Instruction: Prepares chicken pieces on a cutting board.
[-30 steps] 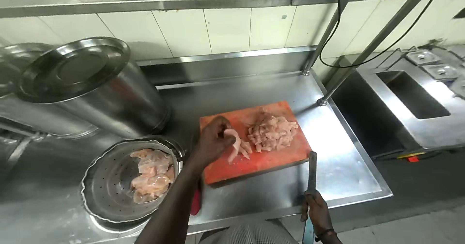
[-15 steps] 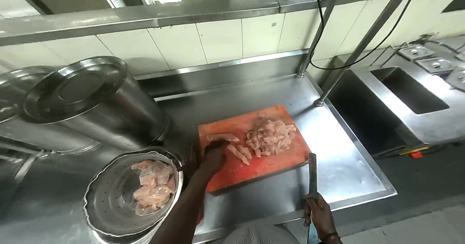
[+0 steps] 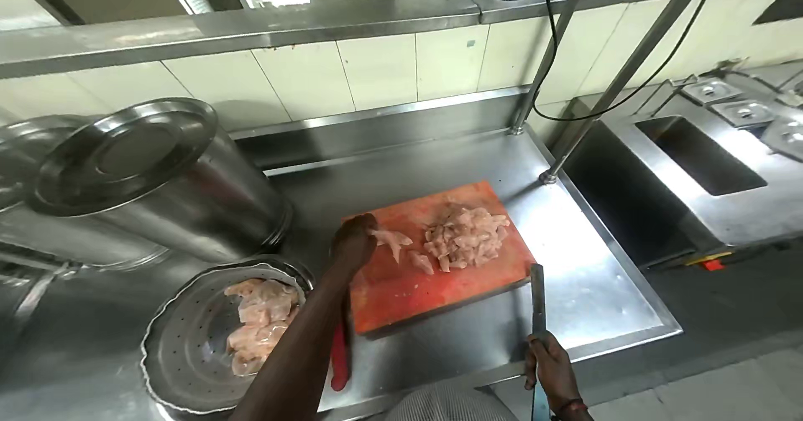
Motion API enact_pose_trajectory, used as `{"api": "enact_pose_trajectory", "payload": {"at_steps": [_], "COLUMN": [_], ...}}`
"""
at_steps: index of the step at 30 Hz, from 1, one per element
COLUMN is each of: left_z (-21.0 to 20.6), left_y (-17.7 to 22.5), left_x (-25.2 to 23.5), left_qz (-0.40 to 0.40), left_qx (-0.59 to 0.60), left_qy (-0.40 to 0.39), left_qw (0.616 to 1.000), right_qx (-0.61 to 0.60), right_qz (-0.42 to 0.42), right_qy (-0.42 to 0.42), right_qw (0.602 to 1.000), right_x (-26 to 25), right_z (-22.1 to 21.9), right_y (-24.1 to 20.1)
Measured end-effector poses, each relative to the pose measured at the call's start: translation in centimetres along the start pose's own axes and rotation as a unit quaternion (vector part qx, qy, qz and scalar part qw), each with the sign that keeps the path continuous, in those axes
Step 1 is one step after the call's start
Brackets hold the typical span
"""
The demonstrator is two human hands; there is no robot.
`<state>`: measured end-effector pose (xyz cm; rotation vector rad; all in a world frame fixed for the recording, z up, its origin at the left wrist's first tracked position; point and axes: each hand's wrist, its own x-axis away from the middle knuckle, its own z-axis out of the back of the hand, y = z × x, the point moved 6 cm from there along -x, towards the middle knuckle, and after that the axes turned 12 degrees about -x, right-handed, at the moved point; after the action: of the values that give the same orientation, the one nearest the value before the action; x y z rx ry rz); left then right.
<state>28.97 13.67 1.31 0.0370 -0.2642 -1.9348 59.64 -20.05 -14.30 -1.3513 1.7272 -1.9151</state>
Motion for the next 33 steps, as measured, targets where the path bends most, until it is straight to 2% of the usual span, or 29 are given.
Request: {"api": "enact_pose_trajectory", "payload": {"at_steps": [2, 3, 7, 10, 13, 17, 20, 22, 25, 28, 31, 33], "left_z": [-0.5, -1.0, -5.6, -8.5, -8.7, -7.6, -8.8, -9.7, -8.7, -8.8, -10.0, -10.7], "left_y": [-1.1, -0.9, 3.6, 6.5, 7.5, 7.0, 4.8, 3.3, 2.6, 2.7, 2.9, 2.6], "left_x": [0.1, 0.4, 1.9, 2.2, 2.3, 4.9, 8.1, 9.8, 11.7, 11.8, 11.5, 11.4], "left_qz": [0.022, 0.008, -0.143, -0.173, -0.143, -0.093, -0.052, -0.024, 0.000, -0.037, -0.074, -0.084], "left_qx": [-0.060, -0.074, 0.000, 0.000, 0.008, 0.105, 0.065, 0.041, 0.038, 0.088, 0.154, 0.171], "left_qy": [-0.003, -0.007, -0.043, -0.038, -0.036, -0.070, -0.107, -0.116, -0.044, 0.045, 0.091, 0.119], "left_qw": [0.998, 0.997, 0.989, 0.984, 0.989, 0.988, 0.991, 0.992, 0.998, 0.994, 0.981, 0.974], "right_qx": [-0.005, -0.008, -0.003, -0.007, -0.012, -0.006, 0.052, 0.118, 0.247, 0.416, 0.538, 0.585], "right_qz": [0.000, 0.000, -0.002, -0.005, -0.006, -0.003, -0.006, -0.001, 0.005, 0.038, 0.046, 0.039], "right_qy": [-0.001, 0.001, 0.000, -0.005, -0.003, 0.006, 0.002, -0.044, -0.162, -0.245, -0.278, -0.277], "right_qw": [1.000, 1.000, 1.000, 1.000, 1.000, 1.000, 0.999, 0.992, 0.955, 0.875, 0.795, 0.761], "right_x": [-0.1, -0.1, -0.1, -0.1, -0.1, 0.2, 0.8, 1.4, 2.4, 3.1, 4.2, 4.7], "right_z": [0.0, 0.1, 0.1, 0.0, 0.0, -0.1, -0.8, -2.2, -5.9, -10.1, -13.7, -15.2], "right_y": [0.0, 0.1, 0.0, -0.2, -0.2, -0.3, -0.8, -1.4, -2.4, -3.9, -4.8, -4.7]}}
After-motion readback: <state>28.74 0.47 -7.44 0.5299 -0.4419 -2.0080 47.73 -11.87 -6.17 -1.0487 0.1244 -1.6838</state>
